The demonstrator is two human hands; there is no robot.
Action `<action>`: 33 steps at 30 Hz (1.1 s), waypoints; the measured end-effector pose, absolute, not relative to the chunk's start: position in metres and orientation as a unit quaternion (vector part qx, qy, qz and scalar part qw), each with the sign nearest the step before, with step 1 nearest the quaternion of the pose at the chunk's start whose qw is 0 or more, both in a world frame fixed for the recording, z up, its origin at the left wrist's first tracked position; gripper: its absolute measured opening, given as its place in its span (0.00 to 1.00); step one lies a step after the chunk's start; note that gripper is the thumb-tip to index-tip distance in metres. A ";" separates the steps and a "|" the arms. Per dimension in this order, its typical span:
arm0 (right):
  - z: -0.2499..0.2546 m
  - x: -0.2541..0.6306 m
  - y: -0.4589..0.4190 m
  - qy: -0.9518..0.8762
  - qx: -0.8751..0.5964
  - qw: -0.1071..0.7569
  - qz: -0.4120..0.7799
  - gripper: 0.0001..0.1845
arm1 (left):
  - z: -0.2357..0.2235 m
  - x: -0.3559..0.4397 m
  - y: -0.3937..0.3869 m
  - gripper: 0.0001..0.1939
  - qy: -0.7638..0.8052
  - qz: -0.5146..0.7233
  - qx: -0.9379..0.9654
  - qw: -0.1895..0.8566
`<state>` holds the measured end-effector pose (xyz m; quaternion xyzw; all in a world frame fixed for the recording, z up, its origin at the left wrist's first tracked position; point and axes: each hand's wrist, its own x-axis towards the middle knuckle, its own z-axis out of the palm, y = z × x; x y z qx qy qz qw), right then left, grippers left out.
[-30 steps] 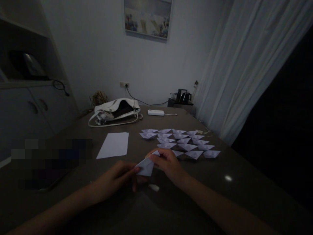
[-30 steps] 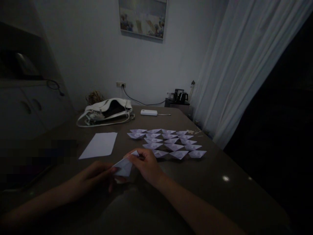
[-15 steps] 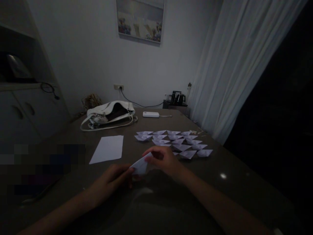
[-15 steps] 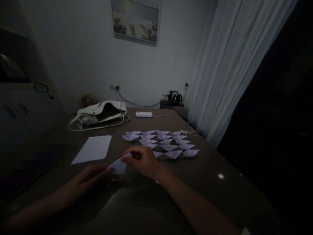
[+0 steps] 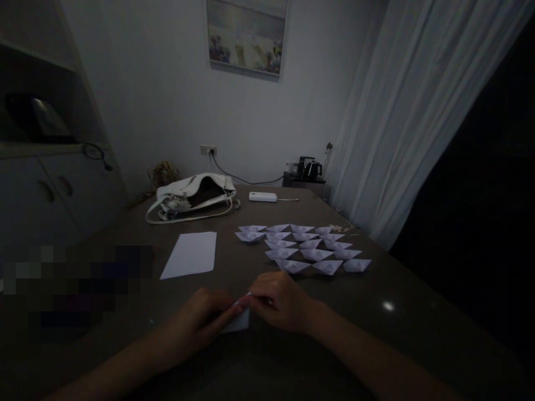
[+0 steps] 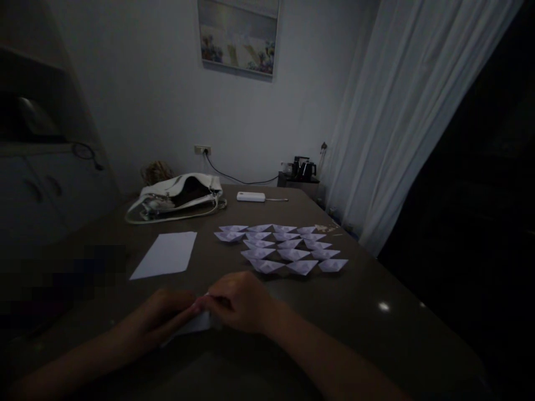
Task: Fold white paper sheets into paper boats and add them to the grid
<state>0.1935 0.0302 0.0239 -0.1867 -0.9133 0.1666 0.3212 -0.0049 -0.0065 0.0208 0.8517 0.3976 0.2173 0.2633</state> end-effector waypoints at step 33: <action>0.027 0.206 0.044 -0.886 -0.180 0.378 0.200 0.14 | 0.032 -0.012 0.006 0.21 0.430 0.289 0.726 0.452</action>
